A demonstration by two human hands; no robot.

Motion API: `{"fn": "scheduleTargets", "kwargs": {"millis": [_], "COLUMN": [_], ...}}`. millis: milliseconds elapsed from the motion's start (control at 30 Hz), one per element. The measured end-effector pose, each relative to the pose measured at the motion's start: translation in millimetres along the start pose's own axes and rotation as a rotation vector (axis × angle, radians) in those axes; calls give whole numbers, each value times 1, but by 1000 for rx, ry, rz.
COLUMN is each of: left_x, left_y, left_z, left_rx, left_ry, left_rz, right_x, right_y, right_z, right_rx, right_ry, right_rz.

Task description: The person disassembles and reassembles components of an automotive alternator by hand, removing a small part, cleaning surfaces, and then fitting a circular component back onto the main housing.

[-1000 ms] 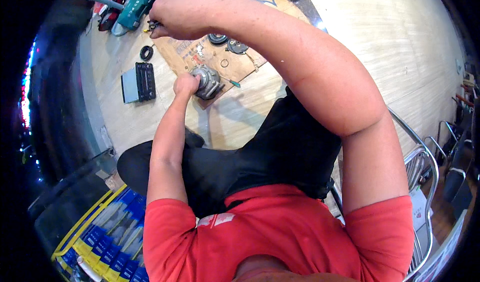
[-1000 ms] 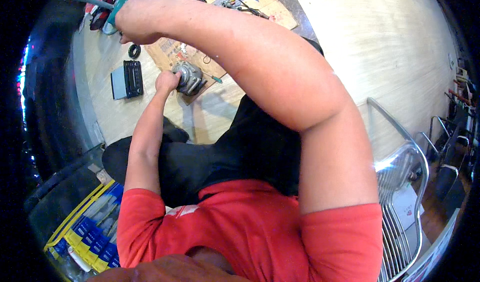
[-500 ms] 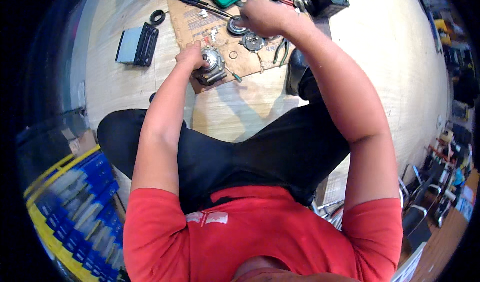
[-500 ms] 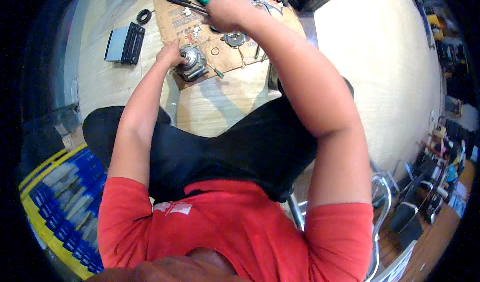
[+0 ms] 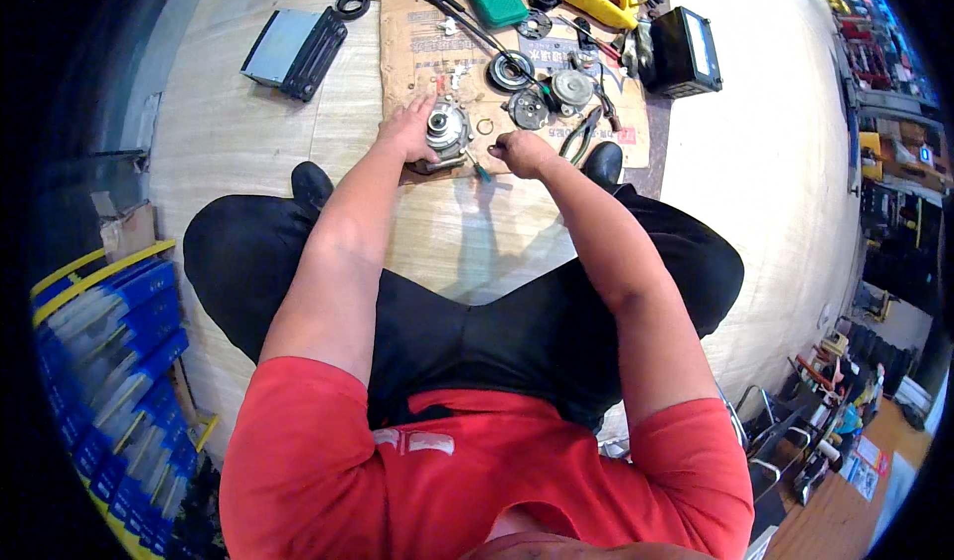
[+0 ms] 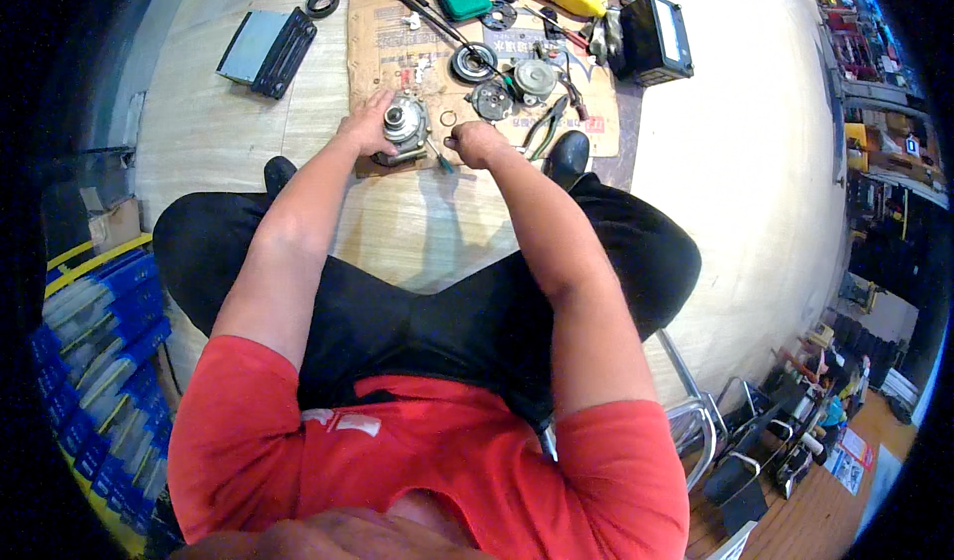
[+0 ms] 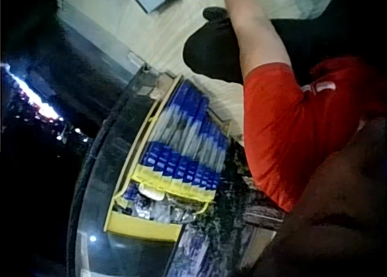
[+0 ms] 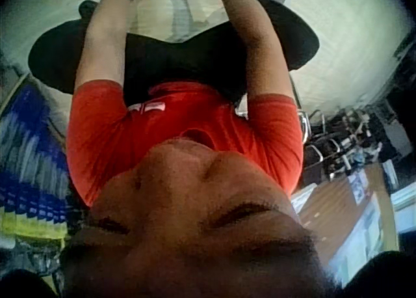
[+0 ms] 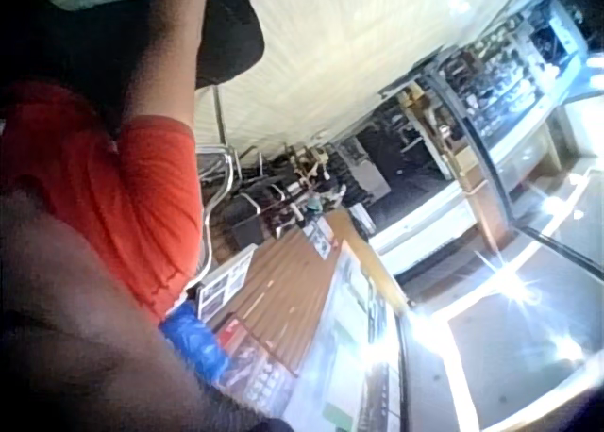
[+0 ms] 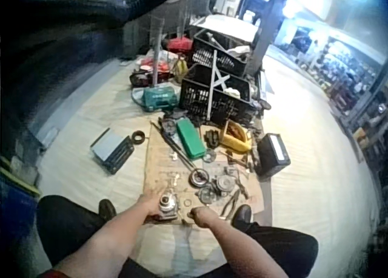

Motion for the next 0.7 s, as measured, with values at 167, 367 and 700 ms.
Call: {"fn": "scheduleTargets", "kwargs": {"millis": [167,367,700], "left_x": [-3,-5,-11], "left_y": [-7,-6,-12], "left_z": [-4,-6,-18], "left_rx": [3,83,168], "left_ry": [11,3,11], "left_rz": [42,56,30], "right_x": [-21,-42,-51], "right_y": [0,-4,-26], "right_z": [0,-13,-9], "right_rx": [-102,-53,145], "right_ry": [29,-21,-181], "right_rz": [-30,10,99]}}
Point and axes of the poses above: each hand's wrist, its own x-axis away from the middle knuckle, its own z-axis out of the back of the hand, y = z × x, the point moved 10 cm from there along -x, towards the middle knuckle, and after that the axes turned 15 degrees about y, right-handed, at the moved point
